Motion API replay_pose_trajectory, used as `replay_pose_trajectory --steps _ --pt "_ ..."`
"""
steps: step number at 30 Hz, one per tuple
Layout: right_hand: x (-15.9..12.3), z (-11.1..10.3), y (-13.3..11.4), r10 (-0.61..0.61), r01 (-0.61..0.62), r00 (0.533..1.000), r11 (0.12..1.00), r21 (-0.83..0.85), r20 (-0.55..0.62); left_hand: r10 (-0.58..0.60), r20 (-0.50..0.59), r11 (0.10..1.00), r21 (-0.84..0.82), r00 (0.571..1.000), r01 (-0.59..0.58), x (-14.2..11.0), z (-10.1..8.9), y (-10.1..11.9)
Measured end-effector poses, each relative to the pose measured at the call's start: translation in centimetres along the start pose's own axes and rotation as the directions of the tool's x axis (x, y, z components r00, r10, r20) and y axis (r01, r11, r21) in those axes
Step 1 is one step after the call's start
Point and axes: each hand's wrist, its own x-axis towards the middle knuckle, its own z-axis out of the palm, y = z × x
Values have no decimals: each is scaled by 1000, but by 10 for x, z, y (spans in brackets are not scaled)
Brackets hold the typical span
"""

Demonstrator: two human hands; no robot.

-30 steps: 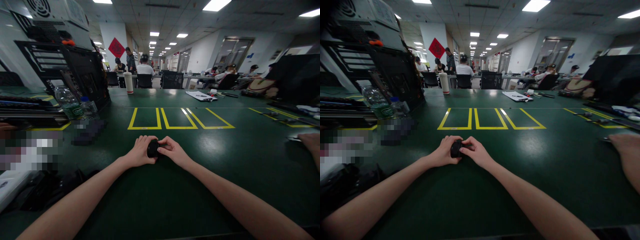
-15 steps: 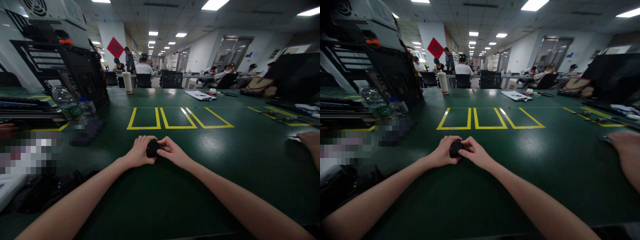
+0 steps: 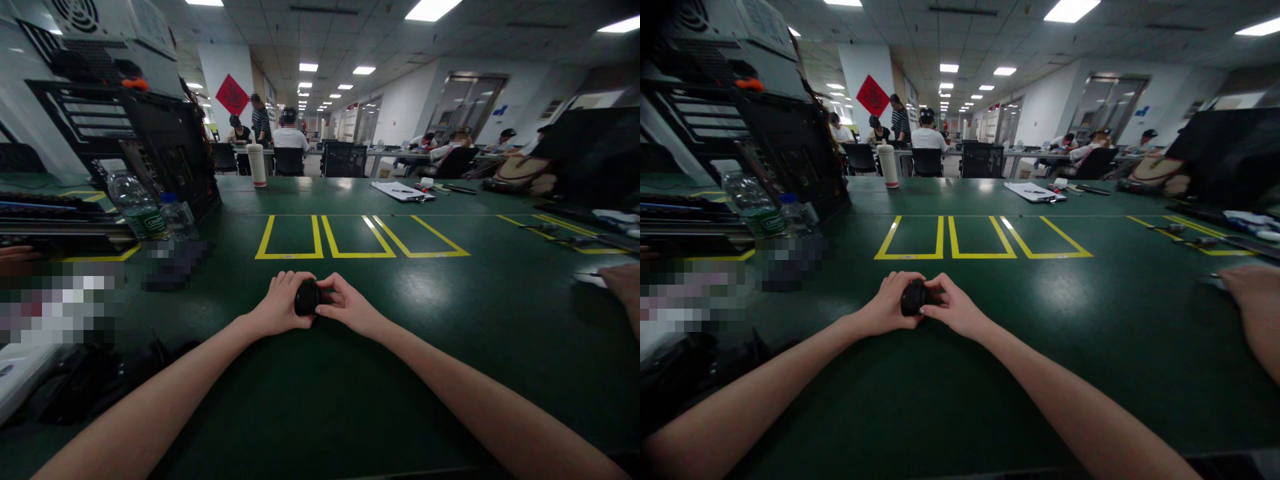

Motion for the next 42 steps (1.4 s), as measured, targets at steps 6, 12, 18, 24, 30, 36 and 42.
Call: replay_pose_trajectory --steps 6,12,18,24,30,36,42 --pt "2 4 2 -4 0 997 999 -54 -76 6 4 1000 22 1000 -6 0 -1 0" --pt "4 4 2 37 -44 994 997 -67 -105 11 -4 1000 19 1000 -11 -1 0 -1" --pt "0 3 -2 11 -12 1000 1000 -18 -28 19 -3 1000 21 1000 -19 -1 -1 0" --pt "-2 6 -2 -2 2 999 1000 -3 -53 15 -15 999 43 1000 -15 0 1 0" --pt "3 6 3 14 -22 993 997 -74 -115 16 -20 999 38 1000 -15 -1 3 -3" --pt "1 4 3 15 -18 998 998 -52 -55 8 -3 999 32 1000 -8 -1 1 -1" --pt "-2 4 0 -11 12 1000 1000 24 -25 10 0 1000 27 1000 -10 -1 0 0"
